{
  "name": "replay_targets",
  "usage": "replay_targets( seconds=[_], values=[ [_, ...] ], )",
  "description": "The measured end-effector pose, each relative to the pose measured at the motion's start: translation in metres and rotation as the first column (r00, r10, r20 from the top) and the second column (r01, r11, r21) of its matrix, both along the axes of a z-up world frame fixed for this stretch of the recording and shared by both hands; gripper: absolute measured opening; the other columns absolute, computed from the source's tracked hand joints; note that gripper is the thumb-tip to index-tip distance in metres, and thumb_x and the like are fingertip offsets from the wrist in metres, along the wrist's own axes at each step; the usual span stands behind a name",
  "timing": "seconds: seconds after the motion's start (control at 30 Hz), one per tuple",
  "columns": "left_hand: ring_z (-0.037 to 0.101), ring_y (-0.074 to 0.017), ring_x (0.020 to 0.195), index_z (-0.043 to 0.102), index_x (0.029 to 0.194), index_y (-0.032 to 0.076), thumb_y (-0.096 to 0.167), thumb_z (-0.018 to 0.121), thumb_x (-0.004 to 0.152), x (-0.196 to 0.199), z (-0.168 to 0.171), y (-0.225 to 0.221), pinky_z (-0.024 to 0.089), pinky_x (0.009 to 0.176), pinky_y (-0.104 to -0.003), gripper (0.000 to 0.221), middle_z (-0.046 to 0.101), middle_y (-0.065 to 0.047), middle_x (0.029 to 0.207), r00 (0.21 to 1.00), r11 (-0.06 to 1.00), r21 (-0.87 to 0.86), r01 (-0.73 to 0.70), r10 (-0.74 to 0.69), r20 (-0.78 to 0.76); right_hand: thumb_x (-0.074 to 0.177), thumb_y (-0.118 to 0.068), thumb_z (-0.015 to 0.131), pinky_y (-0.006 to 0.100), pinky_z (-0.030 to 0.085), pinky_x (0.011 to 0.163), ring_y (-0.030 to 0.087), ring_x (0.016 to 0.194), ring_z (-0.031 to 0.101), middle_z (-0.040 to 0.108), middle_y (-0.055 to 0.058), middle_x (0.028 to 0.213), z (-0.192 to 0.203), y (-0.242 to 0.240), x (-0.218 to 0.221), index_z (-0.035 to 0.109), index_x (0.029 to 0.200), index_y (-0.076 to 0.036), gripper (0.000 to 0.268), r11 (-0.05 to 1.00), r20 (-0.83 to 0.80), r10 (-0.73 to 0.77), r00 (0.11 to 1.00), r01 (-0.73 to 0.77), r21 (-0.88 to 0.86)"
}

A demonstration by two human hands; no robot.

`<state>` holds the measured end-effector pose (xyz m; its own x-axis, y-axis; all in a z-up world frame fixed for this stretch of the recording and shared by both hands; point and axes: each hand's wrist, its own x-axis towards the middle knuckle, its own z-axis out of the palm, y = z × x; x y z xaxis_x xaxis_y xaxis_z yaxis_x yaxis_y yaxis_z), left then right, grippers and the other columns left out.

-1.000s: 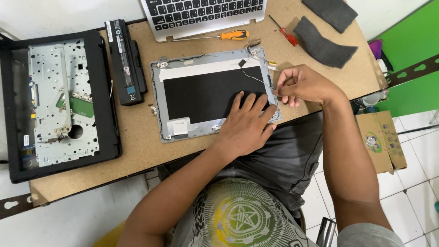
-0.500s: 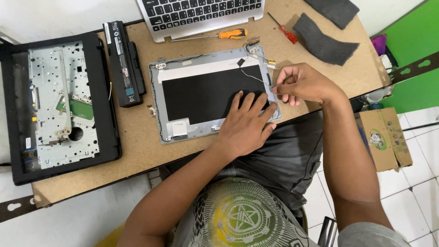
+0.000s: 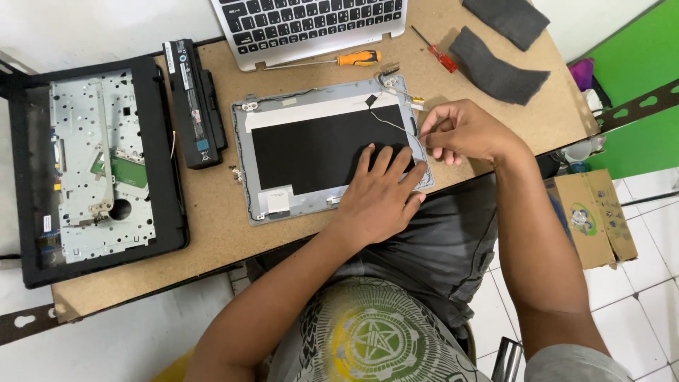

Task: Routing a thin internal cable into the frame of a laptop screen and securing it with adhesive tape.

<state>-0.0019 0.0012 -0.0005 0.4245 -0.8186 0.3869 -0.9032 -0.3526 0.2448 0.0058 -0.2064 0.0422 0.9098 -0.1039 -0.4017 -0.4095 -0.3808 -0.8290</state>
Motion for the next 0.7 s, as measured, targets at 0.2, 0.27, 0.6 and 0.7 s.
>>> replay_targets(
  seconds=[0.2, 0.27, 0.6, 0.7],
  values=[
    [0.042, -0.0359, 0.116, 0.050, 0.125, 0.010, 0.033, 0.043, 0.095, 0.002, 0.000, 0.000, 0.025, 0.105, -0.059, 0.039, 0.045, -0.018, 0.120, 1.000, 1.000, -0.007, 0.007, -0.007, -0.021, 0.074, -0.001, 0.067, 0.026, 0.049, 0.033, 0.019, 0.039, 0.058, 0.060, 0.016, 0.057, -0.004, 0.004, 0.001, 0.063, 0.087, 0.004, 0.014, 0.998, 0.009, -0.008, 1.000, 0.008, -0.060],
    [0.042, -0.0359, 0.116, 0.051, 0.124, 0.009, 0.033, 0.044, 0.095, 0.003, 0.002, 0.001, 0.025, 0.104, -0.059, 0.038, 0.046, -0.019, 0.119, 1.000, 1.000, -0.012, 0.011, -0.011, -0.024, 0.074, -0.002, 0.067, 0.027, 0.049, 0.033, 0.019, 0.040, 0.058, 0.060, 0.016, 0.057, -0.002, 0.007, -0.001, 0.063, 0.087, 0.004, 0.014, 0.997, 0.014, -0.010, 1.000, 0.011, -0.082],
    [0.051, -0.0297, 0.094, 0.061, 0.110, 0.010, 0.028, 0.057, 0.081, 0.054, -0.006, -0.028, 0.043, 0.076, -0.046, 0.034, 0.054, -0.010, 0.096, 0.998, 0.999, -0.032, -0.023, 0.021, -0.064, 0.077, -0.002, 0.064, 0.030, 0.053, 0.038, 0.021, 0.044, 0.060, 0.063, 0.020, 0.064, -0.007, 0.000, -0.005, 0.061, 0.088, 0.005, 0.013, 0.999, 0.051, -0.043, 0.998, 0.043, 0.005],
    [0.051, -0.0284, 0.088, 0.065, 0.095, 0.013, 0.024, 0.057, 0.079, 0.080, 0.005, -0.038, 0.044, 0.070, -0.043, 0.021, 0.053, -0.006, 0.086, 0.986, 1.000, 0.000, -0.030, 0.030, -0.165, 0.076, -0.001, 0.064, 0.030, 0.053, 0.038, 0.022, 0.044, 0.061, 0.063, 0.020, 0.064, -0.009, -0.002, -0.005, 0.061, 0.086, 0.006, 0.012, 0.999, 0.065, -0.050, 0.997, 0.049, 0.018]
  ],
)
